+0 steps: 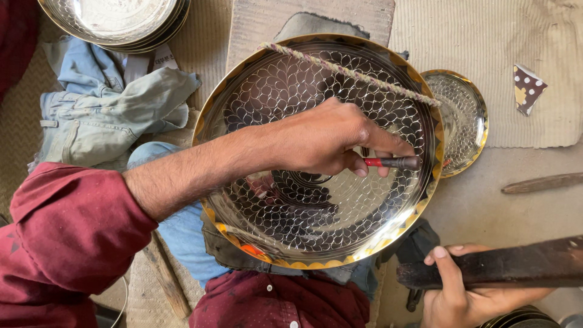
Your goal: The person sits on the floor with a large decorative brass tray on their lap and hammers a punch held against the tray's surface using a wooden mallet, repositioning the punch repeatedly to work the pattern across the tray. They occasionally turn the tray and continue hammering different areas.
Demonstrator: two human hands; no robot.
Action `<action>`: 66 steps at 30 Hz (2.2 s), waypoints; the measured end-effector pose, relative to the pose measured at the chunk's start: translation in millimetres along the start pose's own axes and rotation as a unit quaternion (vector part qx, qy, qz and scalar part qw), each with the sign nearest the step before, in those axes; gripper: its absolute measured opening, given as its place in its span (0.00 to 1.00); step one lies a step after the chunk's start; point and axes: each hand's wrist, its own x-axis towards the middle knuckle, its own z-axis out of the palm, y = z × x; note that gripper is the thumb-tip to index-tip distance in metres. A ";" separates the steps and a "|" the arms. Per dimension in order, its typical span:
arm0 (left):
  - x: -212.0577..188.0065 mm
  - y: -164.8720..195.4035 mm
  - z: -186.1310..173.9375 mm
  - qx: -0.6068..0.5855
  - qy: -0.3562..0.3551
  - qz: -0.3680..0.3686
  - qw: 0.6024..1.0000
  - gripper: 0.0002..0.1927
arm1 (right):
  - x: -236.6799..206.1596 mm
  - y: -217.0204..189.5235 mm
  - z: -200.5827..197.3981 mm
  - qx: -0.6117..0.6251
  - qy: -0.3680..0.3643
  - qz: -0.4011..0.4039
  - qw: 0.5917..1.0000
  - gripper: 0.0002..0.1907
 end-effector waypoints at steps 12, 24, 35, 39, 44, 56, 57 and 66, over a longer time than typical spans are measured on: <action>4.8 1.0 2.3 0.021 -0.015 -0.015 1.000 0.36 | 21.7 6.8 -9.2 -0.179 -0.153 -0.017 0.972 0.47; 6.7 1.5 2.9 0.029 -0.048 -0.024 0.998 0.35 | 22.9 9.6 -12.5 -0.249 -0.176 -0.033 0.952 0.48; 7.8 0.9 9.0 0.038 -0.070 -0.053 0.995 0.33 | 19.6 17.4 -14.2 -0.409 -0.191 -0.110 0.885 0.43; 6.1 -0.6 8.9 0.038 -0.050 -0.044 0.997 0.34 | 18.6 12.4 -9.4 -0.181 -0.155 -0.010 0.971 0.40; 6.3 -1.4 10.1 0.056 -0.082 -0.074 0.992 0.32 | 18.9 -1.0 -0.2 -0.392 -0.224 -0.146 0.880 0.45; -13.1 7.7 -0.4 -0.036 0.026 -0.080 0.996 0.29 | 16.8 24.1 -15.1 -0.222 -0.177 -0.057 0.957 0.45; -15.6 9.2 -1.3 -0.033 0.034 -0.058 0.997 0.29 | 16.7 24.5 -15.1 -0.241 -0.175 -0.065 0.953 0.48; -19.5 6.9 -7.8 -0.052 0.006 -0.005 0.999 0.32 | 25.3 24.4 -40.3 -0.265 -0.154 -0.111 0.945 0.55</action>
